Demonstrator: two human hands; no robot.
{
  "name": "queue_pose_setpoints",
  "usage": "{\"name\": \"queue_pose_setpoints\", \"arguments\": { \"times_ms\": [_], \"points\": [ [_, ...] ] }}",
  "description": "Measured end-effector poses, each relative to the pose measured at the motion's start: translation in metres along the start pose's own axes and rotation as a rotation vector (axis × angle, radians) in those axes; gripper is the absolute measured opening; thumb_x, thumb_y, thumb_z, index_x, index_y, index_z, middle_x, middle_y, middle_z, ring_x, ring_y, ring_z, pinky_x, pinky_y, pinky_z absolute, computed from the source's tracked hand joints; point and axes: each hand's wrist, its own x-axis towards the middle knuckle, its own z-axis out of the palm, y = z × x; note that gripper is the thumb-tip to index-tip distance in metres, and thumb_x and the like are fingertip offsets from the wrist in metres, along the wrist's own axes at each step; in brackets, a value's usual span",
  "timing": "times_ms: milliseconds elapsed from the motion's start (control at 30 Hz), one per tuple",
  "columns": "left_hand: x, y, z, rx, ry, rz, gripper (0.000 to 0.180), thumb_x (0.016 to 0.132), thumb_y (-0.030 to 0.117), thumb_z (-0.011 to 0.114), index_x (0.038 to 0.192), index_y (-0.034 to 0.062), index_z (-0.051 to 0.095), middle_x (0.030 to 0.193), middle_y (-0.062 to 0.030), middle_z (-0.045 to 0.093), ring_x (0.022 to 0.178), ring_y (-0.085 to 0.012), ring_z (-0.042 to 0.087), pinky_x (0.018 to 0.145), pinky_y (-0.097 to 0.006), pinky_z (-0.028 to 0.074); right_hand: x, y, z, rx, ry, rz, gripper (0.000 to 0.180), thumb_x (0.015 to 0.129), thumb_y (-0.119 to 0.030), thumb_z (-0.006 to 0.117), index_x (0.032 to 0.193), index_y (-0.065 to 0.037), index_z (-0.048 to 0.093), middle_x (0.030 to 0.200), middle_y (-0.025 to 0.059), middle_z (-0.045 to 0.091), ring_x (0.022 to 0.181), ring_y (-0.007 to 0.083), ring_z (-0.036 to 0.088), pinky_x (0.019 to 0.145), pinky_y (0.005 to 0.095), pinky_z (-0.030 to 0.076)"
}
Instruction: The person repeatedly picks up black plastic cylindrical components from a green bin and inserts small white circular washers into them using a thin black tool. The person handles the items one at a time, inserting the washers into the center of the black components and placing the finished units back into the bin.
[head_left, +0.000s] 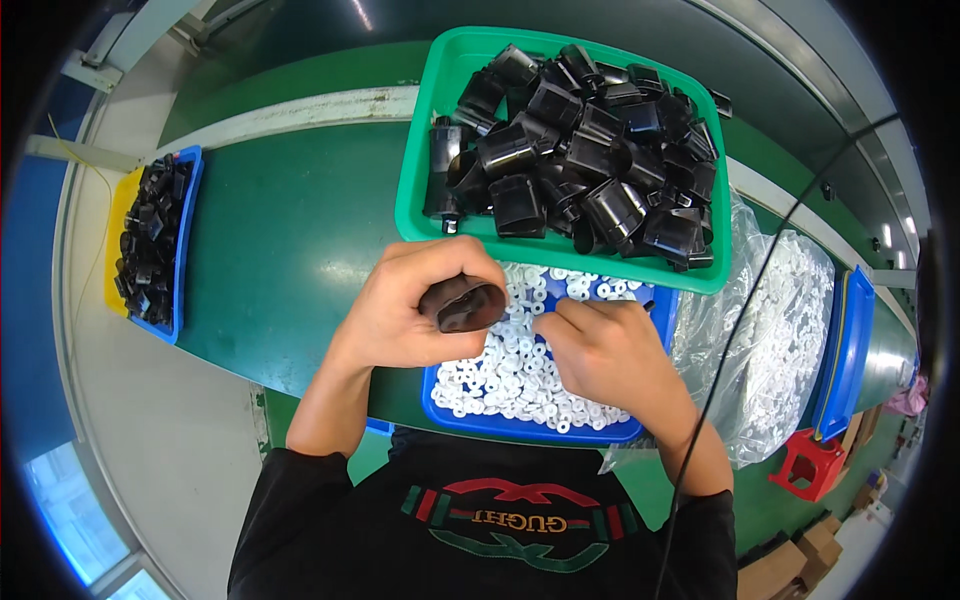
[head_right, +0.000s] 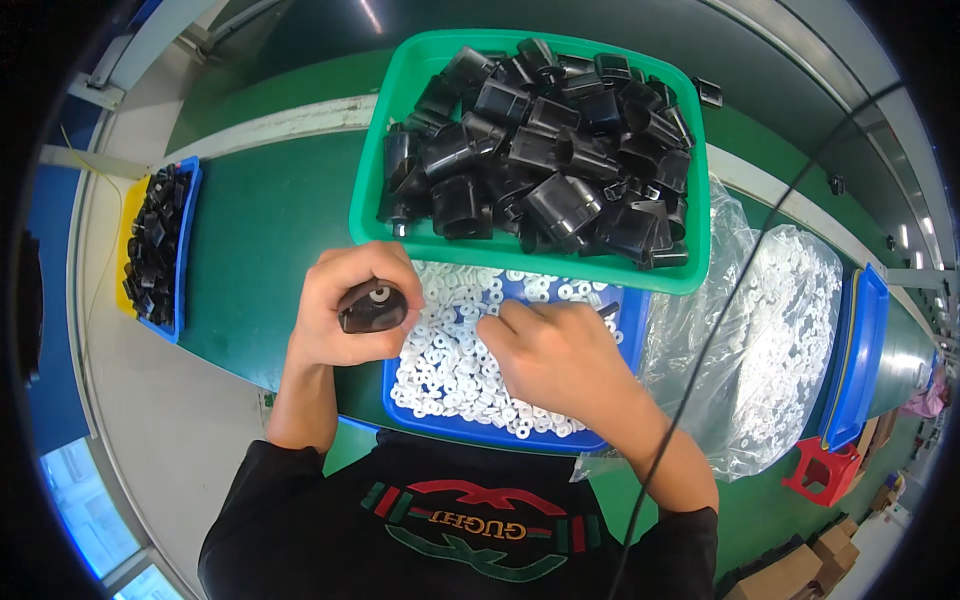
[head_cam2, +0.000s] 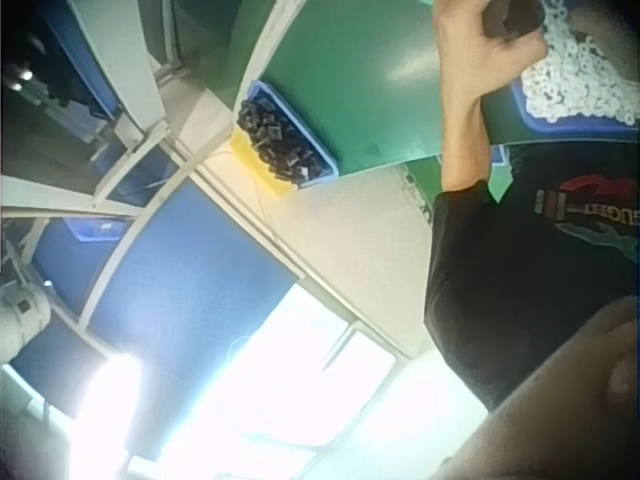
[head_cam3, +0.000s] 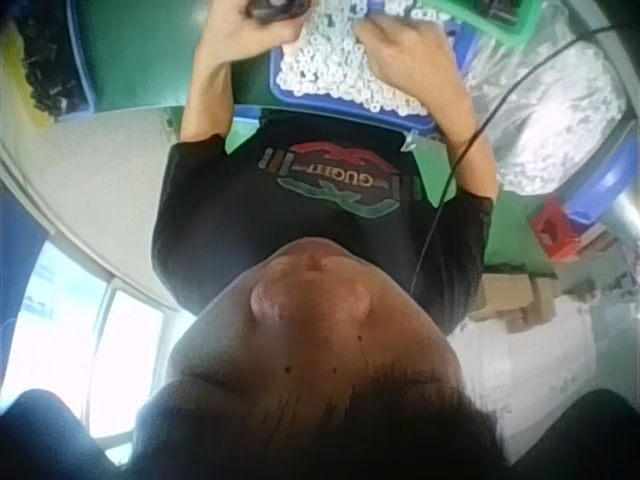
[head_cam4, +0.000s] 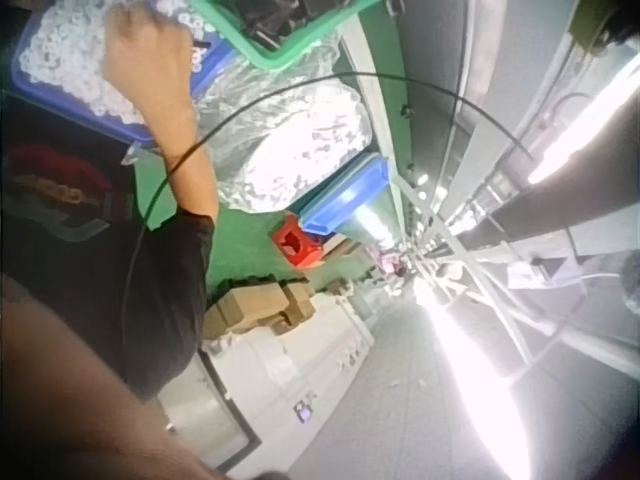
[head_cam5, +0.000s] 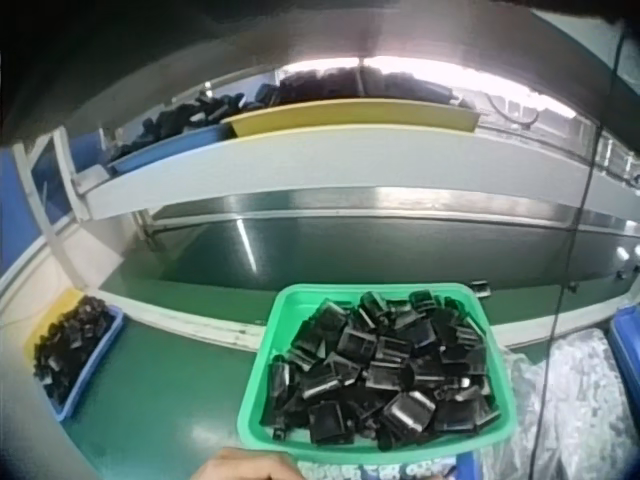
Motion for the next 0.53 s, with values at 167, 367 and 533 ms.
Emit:
{"name": "queue_pose_setpoints", "arguments": {
  "times_ms": [167, 367, 533],
  "points": [
    [0.007, -0.003, -0.028, 0.015, 0.339, -0.056, 0.045, 0.072, 0.024, 0.075, 0.107, 0.0028, 0.057, 0.089, -0.0021, 0.055, 0.07, -0.0094, 0.051, 0.061, -0.023, 0.042, -0.003, 0.008, 0.01, -0.046, 0.062, -0.009, 0.011, 0.071, -0.012, 0.065, 0.077, -0.008, 0.057, 0.074, 0.005, 0.053, 0.052, 0.0157, 0.06, 0.044, 0.0323, 0.046],
    [0.066, -0.057, -0.111, 0.423, 0.579, -0.15, 0.044, 0.095, 0.029, 0.057, 0.128, 0.0003, 0.05, 0.1, -0.0065, 0.052, 0.078, -0.0143, 0.049, 0.068, -0.025, 0.041, -0.009, 0.006, 0.022, -0.022, 0.061, -0.001, 0.025, 0.078, -0.023, 0.071, 0.096, -0.007, 0.064, 0.08, 0.0033, 0.055, 0.053, 0.015, 0.062, 0.043, 0.0312, 0.047],
    [0.127, -0.136, -0.167, 1.143, 0.297, -0.201, 0.053, 0.091, 0.024, 0.068, 0.136, 0.0032, 0.048, 0.129, -0.0191, 0.041, 0.112, -0.0336, 0.053, 0.099, -0.041, 0.044, -0.017, 0.017, 0.036, -0.116, 0.025, -0.063, 0.03, 0.078, -0.027, 0.073, 0.099, -0.008, 0.064, 0.082, 0.0028, 0.055, 0.053, 0.0154, 0.063, 0.042, 0.03, 0.047]
  ]
}}
